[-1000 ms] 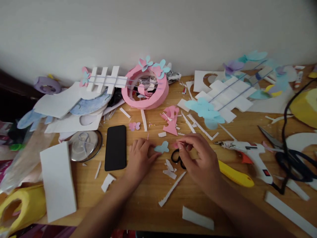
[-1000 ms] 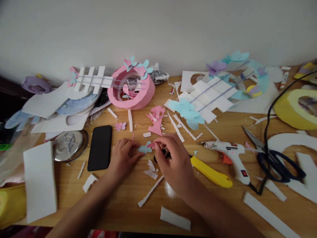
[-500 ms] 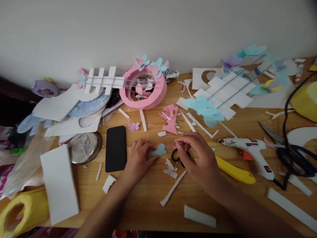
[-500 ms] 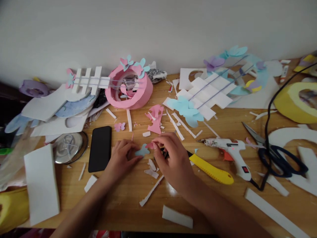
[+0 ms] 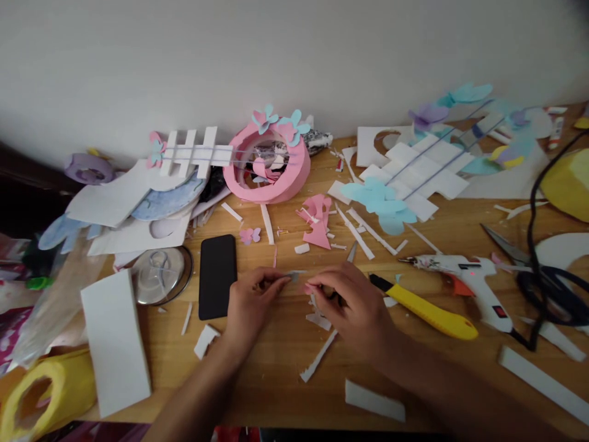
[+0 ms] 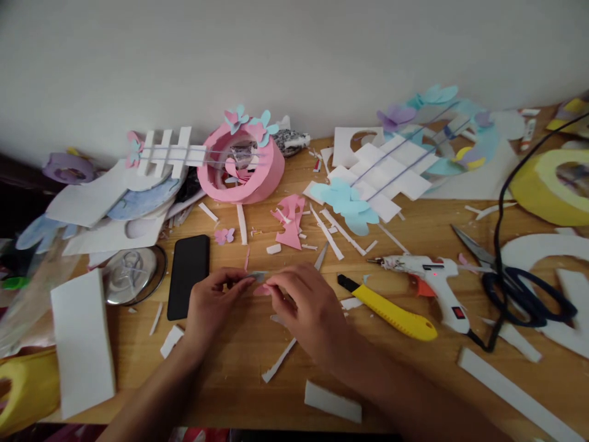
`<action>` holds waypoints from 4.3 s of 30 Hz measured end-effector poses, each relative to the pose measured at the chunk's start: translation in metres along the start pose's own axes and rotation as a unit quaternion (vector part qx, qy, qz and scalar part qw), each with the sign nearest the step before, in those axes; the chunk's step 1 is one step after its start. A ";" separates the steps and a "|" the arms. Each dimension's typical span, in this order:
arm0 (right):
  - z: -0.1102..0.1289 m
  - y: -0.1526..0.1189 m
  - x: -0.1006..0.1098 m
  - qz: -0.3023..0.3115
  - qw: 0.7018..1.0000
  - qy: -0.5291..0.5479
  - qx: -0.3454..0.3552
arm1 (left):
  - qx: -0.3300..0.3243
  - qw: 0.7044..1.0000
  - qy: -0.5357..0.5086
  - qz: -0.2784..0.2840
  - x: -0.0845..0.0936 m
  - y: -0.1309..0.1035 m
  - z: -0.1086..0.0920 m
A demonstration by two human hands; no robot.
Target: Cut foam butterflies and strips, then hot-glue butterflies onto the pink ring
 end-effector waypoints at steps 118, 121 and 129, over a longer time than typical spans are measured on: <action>0.004 -0.003 0.001 -0.032 0.987 -0.144 0.063 | 0.074 0.950 -0.273 0.131 -0.019 -0.005 0.002; 0.001 0.000 0.007 -0.069 0.990 -0.125 0.022 | 0.062 0.954 -0.263 0.131 -0.020 -0.004 0.004; -0.005 0.003 0.000 -0.082 0.990 -0.118 -0.006 | 0.019 0.977 -0.178 0.116 -0.015 -0.008 0.002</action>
Point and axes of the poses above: each hand's wrist, its own y-axis towards the middle knuckle, its own x-axis out of the back of the hand, z = x × y, the point moved 4 cm from there along y, towards the middle knuckle, and after that the axes turned 6 degrees about -y, right-handed, at the moved point
